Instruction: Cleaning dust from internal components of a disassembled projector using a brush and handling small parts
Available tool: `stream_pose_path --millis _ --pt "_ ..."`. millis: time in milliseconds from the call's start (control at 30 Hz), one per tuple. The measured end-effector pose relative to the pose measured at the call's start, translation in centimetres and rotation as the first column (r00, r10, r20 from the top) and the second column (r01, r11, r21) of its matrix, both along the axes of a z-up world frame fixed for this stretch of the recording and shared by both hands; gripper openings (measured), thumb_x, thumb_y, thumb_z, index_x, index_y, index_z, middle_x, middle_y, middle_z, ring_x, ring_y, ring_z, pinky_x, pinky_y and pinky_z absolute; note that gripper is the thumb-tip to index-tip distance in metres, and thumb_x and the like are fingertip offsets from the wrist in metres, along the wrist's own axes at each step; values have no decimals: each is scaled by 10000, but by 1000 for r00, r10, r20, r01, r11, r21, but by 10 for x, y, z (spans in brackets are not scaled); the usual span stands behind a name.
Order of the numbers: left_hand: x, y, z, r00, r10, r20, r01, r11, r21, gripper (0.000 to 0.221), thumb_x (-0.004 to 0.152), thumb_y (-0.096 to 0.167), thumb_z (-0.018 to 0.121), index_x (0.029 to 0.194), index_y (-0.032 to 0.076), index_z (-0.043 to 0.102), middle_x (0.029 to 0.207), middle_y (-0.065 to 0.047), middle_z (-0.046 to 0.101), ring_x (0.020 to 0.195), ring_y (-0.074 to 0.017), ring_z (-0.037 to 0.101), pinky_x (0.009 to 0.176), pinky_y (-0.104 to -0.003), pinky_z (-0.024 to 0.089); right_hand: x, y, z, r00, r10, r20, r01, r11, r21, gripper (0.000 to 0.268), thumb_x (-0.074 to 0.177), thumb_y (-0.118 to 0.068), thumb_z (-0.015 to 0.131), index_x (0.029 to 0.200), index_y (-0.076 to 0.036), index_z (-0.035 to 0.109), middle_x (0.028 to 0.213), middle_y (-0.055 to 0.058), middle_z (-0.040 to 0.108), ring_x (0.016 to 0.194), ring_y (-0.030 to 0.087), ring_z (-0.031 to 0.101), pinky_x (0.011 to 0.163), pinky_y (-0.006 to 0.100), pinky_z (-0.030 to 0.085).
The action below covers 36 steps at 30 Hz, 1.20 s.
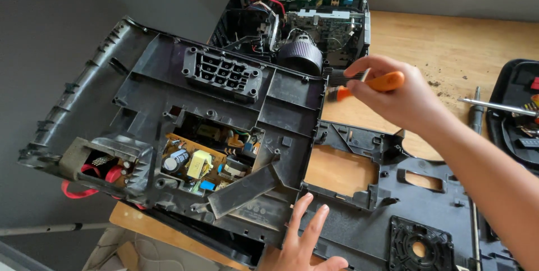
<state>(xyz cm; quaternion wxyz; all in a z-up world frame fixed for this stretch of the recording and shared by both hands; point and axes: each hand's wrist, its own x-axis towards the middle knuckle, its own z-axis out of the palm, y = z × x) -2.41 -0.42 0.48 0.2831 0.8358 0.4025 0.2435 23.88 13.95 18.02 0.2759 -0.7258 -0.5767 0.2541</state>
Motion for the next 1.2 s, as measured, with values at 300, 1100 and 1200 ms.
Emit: stream_pose_path --millis 300,1100,1200 --pt "-1 1 4 999 -18 -31 17 1000 -22 790 908 685 664 1549 289 427 1669 -26 266 1442 -347 453 832 -422 544 16 -2 2 960 254 116 -239 963 -127 189 835 -288 794 987 -188 846 980 -40 847 874 137 763 856 280 575" --pt "5 -1 -16 970 -33 242 109 945 -307 762 925 456 761 1566 247 407 1672 -71 210 1567 -354 208 1190 -593 294 21 -5 -13 962 225 155 -223 974 -31 153 865 -287 752 978 -221 830 939 -65 841 849 111 748 845 270 548" --pt "4 0 -10 969 -28 247 54 994 -97 766 869 430 838 1510 182 500 1627 -126 312 1520 -368 344 1159 -528 354 28 -5 -22 902 245 354 -361 879 312 189 935 -277 705 1031 -144 800 1024 15 795 845 232 745 771 375 569"
